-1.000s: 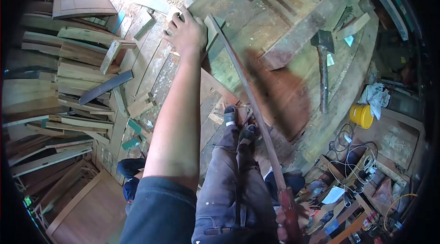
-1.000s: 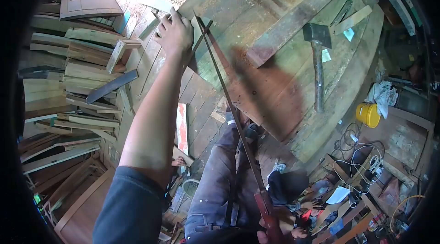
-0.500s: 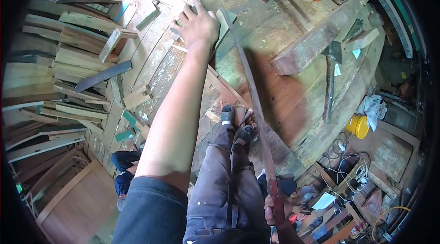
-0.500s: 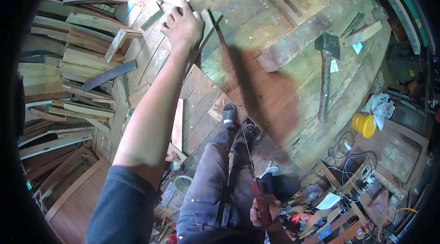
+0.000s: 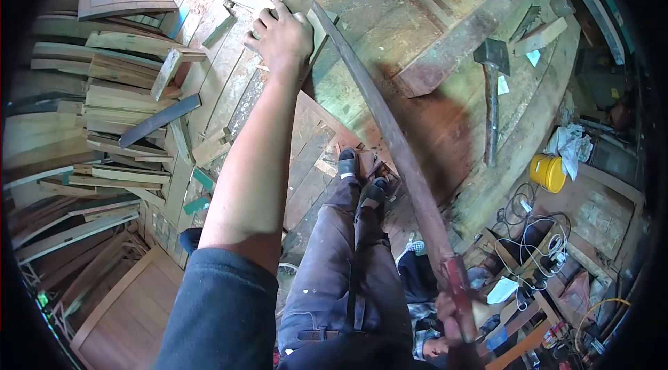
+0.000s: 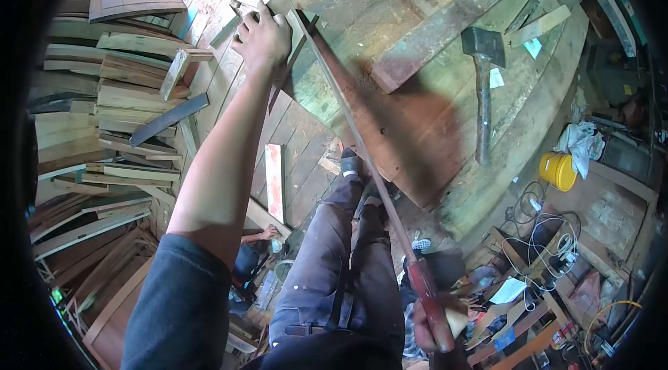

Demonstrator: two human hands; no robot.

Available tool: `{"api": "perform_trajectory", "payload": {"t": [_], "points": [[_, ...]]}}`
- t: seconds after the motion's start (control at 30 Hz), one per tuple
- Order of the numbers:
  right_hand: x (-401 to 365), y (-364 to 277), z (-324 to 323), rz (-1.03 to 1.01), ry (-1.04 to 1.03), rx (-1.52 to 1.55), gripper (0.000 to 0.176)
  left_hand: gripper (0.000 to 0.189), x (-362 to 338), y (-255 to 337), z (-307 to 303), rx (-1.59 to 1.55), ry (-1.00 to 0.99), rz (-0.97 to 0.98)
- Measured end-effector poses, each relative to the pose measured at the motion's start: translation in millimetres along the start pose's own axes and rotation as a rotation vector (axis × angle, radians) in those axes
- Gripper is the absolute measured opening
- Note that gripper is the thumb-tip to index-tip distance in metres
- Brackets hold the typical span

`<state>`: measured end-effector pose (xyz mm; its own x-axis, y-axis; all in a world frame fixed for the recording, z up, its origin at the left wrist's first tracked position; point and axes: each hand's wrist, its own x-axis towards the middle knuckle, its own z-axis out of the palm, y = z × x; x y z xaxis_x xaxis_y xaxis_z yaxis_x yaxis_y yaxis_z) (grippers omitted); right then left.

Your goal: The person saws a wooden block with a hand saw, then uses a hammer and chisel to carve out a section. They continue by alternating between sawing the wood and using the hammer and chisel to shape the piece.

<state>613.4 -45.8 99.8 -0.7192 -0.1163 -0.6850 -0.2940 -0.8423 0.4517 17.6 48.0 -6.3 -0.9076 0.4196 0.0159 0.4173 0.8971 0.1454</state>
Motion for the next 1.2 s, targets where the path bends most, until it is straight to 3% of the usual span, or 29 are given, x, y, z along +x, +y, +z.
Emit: {"api": "perform_trajectory", "payload": {"t": [0.07,0.17,0.23,0.37,0.47,0.63,0.83,0.9,0.93,0.97,1.03,1.07,1.13,1.2], "points": [[-17,6,22,-0.349,-0.001,-0.907,0.036,0.064,-1,1,-2,0.009,-0.007,-0.005],[-27,18,37,-0.717,0.002,-1.512,0.046,0.062,-1,4,-2,0.029,0.008,-0.002],[-12,27,53,-1.135,0.032,-2.021,0.053,0.064,0,3,-1,0.010,0.033,-0.005],[5,32,75,-1.639,-0.022,-2.207,0.067,0.063,1,2,3,0.013,0.048,-0.005],[-5,26,113,-1.476,-0.109,-2.035,0.055,0.063,1,2,3,-0.009,0.042,-0.005],[-34,15,216,-0.995,-0.494,-1.353,0.041,0.064,1,4,1,-0.008,0.025,0.009],[-39,14,343,-0.754,-0.756,-1.057,0.042,0.065,2,1,6,-0.021,0.051,0.020],[-46,-12,378,-0.336,-0.865,-0.802,0.033,0.065,2,2,6,-0.007,0.051,0.018],[-59,-14,381,-0.653,-0.874,-0.883,0.013,0.065,2,2,7,0.005,0.047,0.021],[-42,-7,391,-0.721,-0.903,-0.944,0.014,0.065,2,2,6,0.005,0.048,0.021],[-80,-40,407,-0.630,-0.791,-1.078,0.026,0.065,1,2,5,-0.013,0.065,0.026],[-64,-54,382,-0.578,-0.999,-0.791,0.026,0.065,2,2,4,-0.013,0.067,0.021],[-71,-55,396,-0.651,-0.935,-0.938,0.012,0.066,4,2,4,-0.019,0.064,0.010],[-74,-53,412,-0.671,-0.882,-1.048,0.023,0.067,6,2,6,-0.041,0.062,0.001]]}}
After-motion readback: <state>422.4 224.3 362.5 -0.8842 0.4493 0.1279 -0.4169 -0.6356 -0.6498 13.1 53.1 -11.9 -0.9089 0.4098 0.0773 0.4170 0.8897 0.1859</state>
